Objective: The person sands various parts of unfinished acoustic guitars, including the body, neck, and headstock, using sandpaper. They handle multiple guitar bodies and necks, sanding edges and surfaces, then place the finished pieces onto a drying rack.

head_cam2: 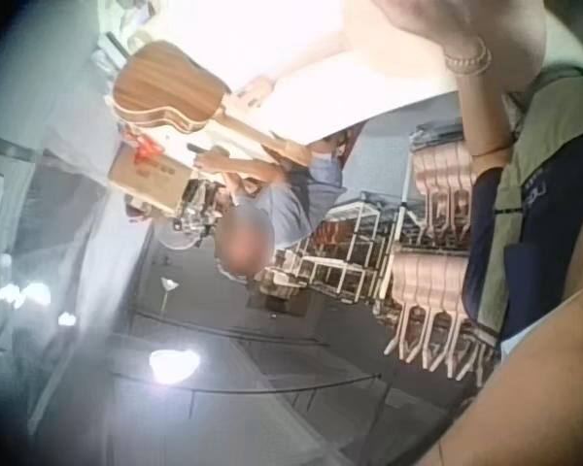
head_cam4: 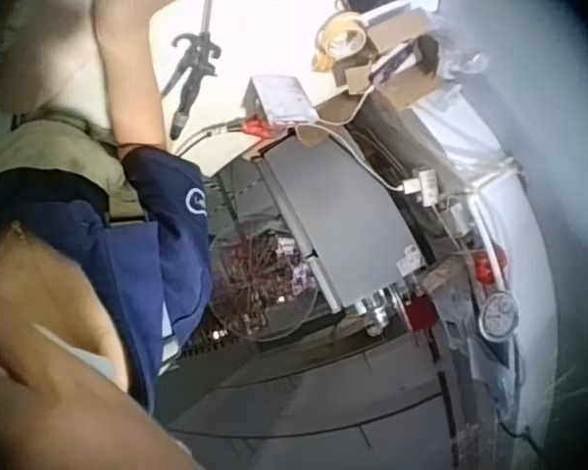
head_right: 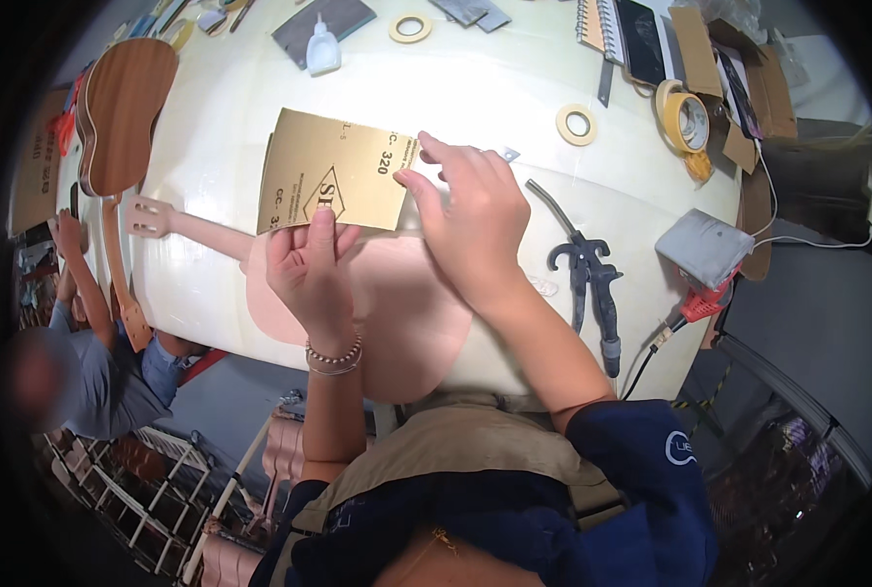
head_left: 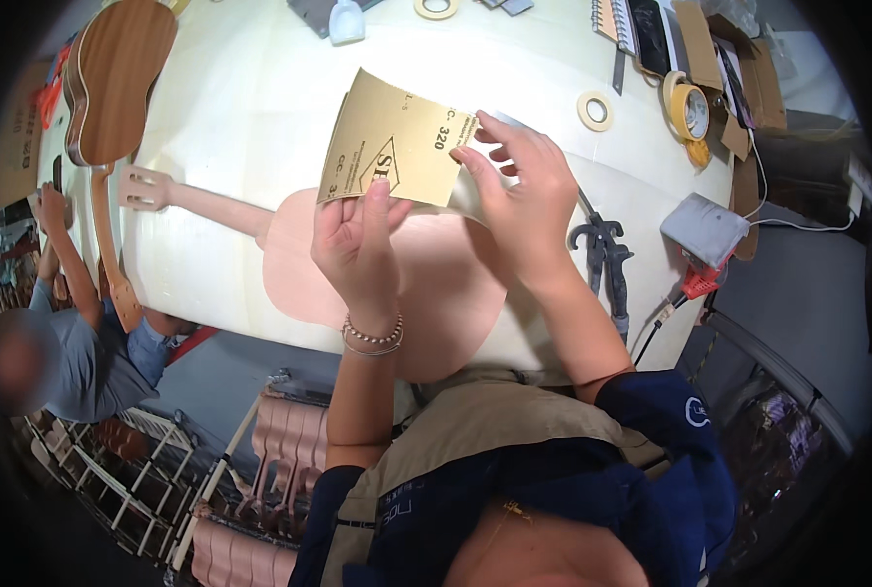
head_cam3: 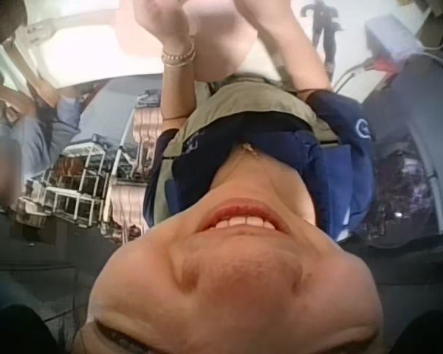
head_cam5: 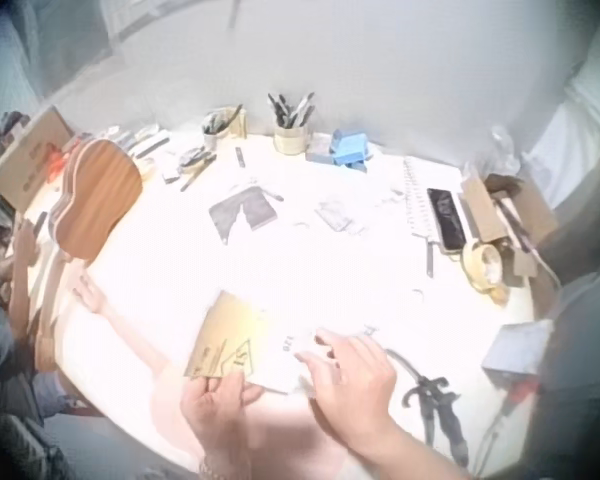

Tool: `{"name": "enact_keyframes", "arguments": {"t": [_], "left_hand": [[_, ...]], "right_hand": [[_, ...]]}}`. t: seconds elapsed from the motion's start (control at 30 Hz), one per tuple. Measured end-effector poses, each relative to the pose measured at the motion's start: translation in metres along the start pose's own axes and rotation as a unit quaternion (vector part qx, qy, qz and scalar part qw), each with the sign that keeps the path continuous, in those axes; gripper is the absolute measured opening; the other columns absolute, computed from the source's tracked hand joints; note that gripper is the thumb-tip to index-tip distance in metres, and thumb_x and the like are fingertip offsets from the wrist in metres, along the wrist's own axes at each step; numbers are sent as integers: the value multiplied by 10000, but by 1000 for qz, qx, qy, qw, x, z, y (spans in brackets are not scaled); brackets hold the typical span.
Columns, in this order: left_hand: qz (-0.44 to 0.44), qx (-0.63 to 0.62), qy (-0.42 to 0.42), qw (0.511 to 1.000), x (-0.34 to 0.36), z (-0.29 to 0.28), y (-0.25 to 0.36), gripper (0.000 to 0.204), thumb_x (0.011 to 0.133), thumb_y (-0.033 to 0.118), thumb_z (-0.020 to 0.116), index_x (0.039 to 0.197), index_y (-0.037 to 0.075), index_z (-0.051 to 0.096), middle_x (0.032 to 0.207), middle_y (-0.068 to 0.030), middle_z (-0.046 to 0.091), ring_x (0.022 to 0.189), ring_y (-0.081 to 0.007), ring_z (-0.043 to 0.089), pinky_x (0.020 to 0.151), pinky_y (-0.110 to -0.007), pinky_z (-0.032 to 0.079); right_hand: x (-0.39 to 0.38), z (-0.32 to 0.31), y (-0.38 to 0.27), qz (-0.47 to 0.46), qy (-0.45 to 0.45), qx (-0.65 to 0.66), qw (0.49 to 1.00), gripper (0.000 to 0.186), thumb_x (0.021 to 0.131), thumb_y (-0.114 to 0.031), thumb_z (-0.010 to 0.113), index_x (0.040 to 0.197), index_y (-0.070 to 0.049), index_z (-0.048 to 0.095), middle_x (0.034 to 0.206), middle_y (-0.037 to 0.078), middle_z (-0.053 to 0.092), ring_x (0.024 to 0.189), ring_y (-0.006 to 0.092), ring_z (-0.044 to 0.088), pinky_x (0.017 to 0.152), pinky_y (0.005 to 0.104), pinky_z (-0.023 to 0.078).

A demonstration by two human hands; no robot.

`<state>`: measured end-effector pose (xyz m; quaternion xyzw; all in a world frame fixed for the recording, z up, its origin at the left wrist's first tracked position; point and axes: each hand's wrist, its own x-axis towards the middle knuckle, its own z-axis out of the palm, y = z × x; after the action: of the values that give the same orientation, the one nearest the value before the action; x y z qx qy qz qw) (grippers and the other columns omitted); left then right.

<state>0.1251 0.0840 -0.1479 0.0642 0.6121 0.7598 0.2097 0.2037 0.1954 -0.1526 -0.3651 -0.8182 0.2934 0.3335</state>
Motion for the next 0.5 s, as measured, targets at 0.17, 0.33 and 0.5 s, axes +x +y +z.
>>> {"name": "enact_keyframes", "arguments": {"t": [0.17,0.33,0.5], "left_hand": [[21,8,-28,999,0,17,-3,289,864,8,546,1123,-99,473,1027,-140,578,894,-156,592,673,-244,564],[24,34,-47,998,7,20,-4,238,866,21,556,1074,-80,497,975,-110,599,865,-117,592,667,-226,547],[15,70,-67,995,11,20,-8,127,864,39,574,938,-48,520,860,-64,620,783,-61,580,651,-210,536]], "right_hand": [[6,9,10,-84,64,-103,989,327,684,-184,726,976,-58,654,732,42,628,630,196,541,555,283,441],[15,7,17,32,-11,-7,999,401,705,-219,713,1066,-68,626,894,54,622,799,227,541,706,314,443],[49,-4,11,-102,-36,37,993,421,714,-221,703,1107,-97,615,1092,70,551,971,262,479,846,350,394]]}}
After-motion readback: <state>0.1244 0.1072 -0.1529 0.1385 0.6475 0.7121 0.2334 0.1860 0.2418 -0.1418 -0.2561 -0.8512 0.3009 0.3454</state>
